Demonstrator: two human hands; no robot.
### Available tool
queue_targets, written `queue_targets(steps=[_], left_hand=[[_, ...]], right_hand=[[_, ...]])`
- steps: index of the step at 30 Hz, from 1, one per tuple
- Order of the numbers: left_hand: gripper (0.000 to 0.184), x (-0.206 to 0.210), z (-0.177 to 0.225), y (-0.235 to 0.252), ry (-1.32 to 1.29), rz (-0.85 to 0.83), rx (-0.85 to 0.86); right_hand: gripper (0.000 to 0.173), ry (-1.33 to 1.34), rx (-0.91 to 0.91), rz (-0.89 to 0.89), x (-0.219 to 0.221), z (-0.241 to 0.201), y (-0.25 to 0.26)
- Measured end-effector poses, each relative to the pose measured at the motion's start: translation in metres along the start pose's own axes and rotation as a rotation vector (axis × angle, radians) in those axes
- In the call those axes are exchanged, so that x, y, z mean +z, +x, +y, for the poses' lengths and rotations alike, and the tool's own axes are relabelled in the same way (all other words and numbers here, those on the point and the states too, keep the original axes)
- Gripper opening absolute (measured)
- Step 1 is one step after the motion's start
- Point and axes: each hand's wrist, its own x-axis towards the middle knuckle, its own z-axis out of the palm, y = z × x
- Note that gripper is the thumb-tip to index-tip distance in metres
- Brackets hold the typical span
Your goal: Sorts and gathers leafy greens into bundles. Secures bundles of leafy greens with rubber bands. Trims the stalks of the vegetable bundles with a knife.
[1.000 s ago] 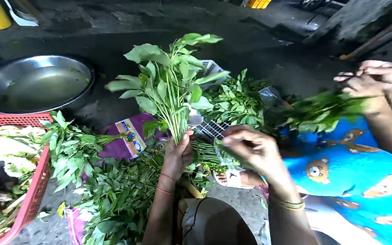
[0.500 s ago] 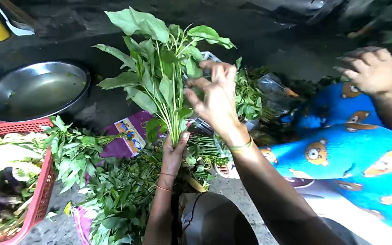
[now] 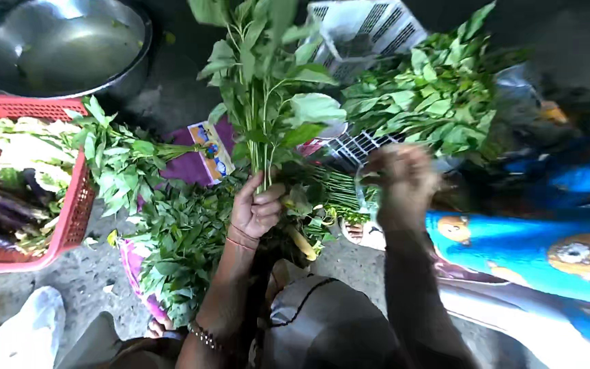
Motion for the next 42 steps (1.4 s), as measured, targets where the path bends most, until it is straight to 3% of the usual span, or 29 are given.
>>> queue_targets(steps=[3,5,9,11,13,15,17,19,21,23,27,29,31,34,37,42], left_hand=[[0.029,-0.042,-0.008,-0.008,0.212,0.357,0.006],[0.032,-0.068,-0.015,-0.014,0.398,0.648,-0.012],[0.04,-0.098,-0.025,-0.029,0.52,0.88,-0.086],[0.034,-0.097,-0.027,-0.025,0.582,0.894,-0.079],[0.031,-0.089,-0.029,-0.011,0.639,0.848,-0.008],[0.035,-0.077,-0.039,0.005,0.742,0.79,0.09],[0.046,-0.064,-0.061,0.019,0.874,0.84,0.158],[0.05,-0.06,-0.083,0.031,0.931,0.888,0.232],[0.047,-0.049,-0.077,0.031,0.96,0.951,0.291],[0.039,-0.036,-0.046,0.02,1.058,0.954,0.389],[0.02,-0.013,0.045,-0.023,1.148,1.119,0.797],[0.023,0.001,0.07,-0.045,1.067,1.16,1.006],[0.032,0.009,0.076,-0.059,0.969,1.202,1.11],[0.044,0.001,0.051,-0.086,0.965,1.236,0.981],[0.054,-0.024,0.03,-0.102,0.936,1.28,0.906],[0.023,-0.052,0.028,-0.096,1.032,1.452,0.791]], right_hand=[[0.037,-0.388,0.226,-0.409,0.034,0.071,-0.036],[0.04,-0.607,0.336,-0.544,0.052,0.093,-0.051],[0.039,-0.7,0.351,-0.405,0.063,0.116,-0.066],[0.055,-0.548,0.337,-0.354,0.058,0.131,-0.065],[0.065,-0.173,0.392,-0.249,0.057,0.141,-0.068],[0.055,0.274,0.535,-0.031,0.071,0.13,-0.071],[0.048,0.557,0.601,0.07,0.091,0.11,-0.067],[0.046,0.626,0.617,0.1,0.114,0.087,-0.051],[0.048,0.568,0.585,-0.02,0.124,0.071,-0.04],[0.044,0.519,0.481,-0.209,0.129,0.074,-0.033],[0.028,0.034,-0.068,-0.613,0.145,0.097,-0.033],[0.025,-0.198,-0.311,-0.741,0.168,0.111,-0.046],[0.032,-0.388,-0.491,-0.849,0.19,0.125,-0.057],[0.048,-0.556,-0.536,-0.988,0.199,0.129,-0.064],[0.028,-0.581,-0.599,-0.947,0.198,0.132,-0.06],[0.022,-0.503,-0.725,-0.92,0.197,0.13,-0.049]])
